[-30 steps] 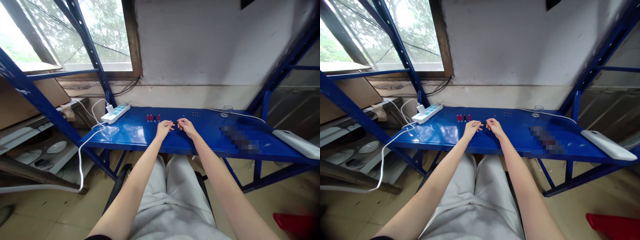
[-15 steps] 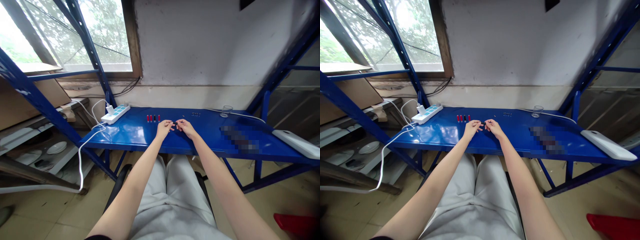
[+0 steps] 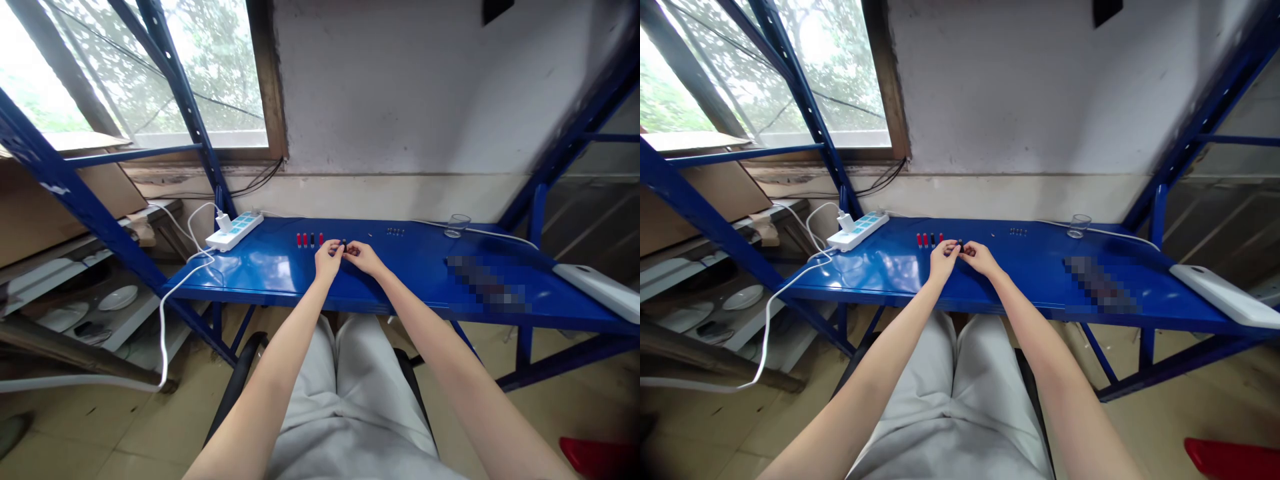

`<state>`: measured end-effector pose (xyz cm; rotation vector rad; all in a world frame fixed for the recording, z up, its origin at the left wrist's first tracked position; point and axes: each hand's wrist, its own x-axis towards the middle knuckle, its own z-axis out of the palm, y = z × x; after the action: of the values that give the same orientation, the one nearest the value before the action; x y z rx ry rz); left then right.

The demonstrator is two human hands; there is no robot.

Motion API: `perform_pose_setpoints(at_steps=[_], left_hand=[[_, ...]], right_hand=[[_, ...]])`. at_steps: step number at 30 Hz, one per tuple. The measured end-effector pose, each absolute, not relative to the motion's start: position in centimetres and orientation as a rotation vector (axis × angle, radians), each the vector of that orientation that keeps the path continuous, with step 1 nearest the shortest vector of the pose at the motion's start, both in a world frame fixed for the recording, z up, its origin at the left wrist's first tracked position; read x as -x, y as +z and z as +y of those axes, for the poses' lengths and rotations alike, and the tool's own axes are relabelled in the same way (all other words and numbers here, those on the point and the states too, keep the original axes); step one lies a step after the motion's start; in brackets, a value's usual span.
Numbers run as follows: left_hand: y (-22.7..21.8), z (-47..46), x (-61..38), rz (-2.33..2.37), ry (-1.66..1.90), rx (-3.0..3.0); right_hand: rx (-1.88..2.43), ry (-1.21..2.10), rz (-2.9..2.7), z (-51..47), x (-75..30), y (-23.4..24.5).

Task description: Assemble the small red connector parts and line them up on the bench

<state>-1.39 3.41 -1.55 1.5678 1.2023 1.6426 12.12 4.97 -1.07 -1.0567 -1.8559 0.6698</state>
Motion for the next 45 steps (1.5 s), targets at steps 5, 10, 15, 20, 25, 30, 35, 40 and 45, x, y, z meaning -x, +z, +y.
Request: perform_pose_setpoints(at_steps=[5,10,15,20,25,30,35,40,45], left_hand=[[-1.5,3.6,1.8,1.288,1.688,-1.489],[-1.6,3.8,2.6,1.330,1.853,-1.283],[-1.3,3.4,3.6,1.340,1.940,-0.996],[-1.1,3.2,3.8,1.343,1.962,-0.886],[-1.1,3.3,3.6,1.311,1.957,-0.874],[-1.0,3.2,3.5,1.347,1.890,-0.861],[-1.1,3.2,3.5,1.372,1.846,-0.859],[-0.8,3.1,3.5,1.299,1.813,-0.871],[-0.9,2.9,2.9,1.167,1.660,-1.017]], right_hand=[[1.156,0.598,-1.925,6.3,-10.6,-0.2],[1.364,0.566,-1.934,7.9,-9.4,0.2],[1.540,0.464,-1.969,9.0,-8.0,0.1],[1.638,0.403,-1.978,10.0,-6.5,-0.5],[1.731,0.399,-1.925,10.8,-6.0,-1.1],[1.788,0.417,-1.894,11.1,-5.6,-1.1],[1.792,0.421,-1.922,10.9,-5.8,-1.0],[1.695,0.320,-1.978,9.3,-7.9,-1.0],[1.538,0.347,-1.982,6.3,-10.9,-1.1]])
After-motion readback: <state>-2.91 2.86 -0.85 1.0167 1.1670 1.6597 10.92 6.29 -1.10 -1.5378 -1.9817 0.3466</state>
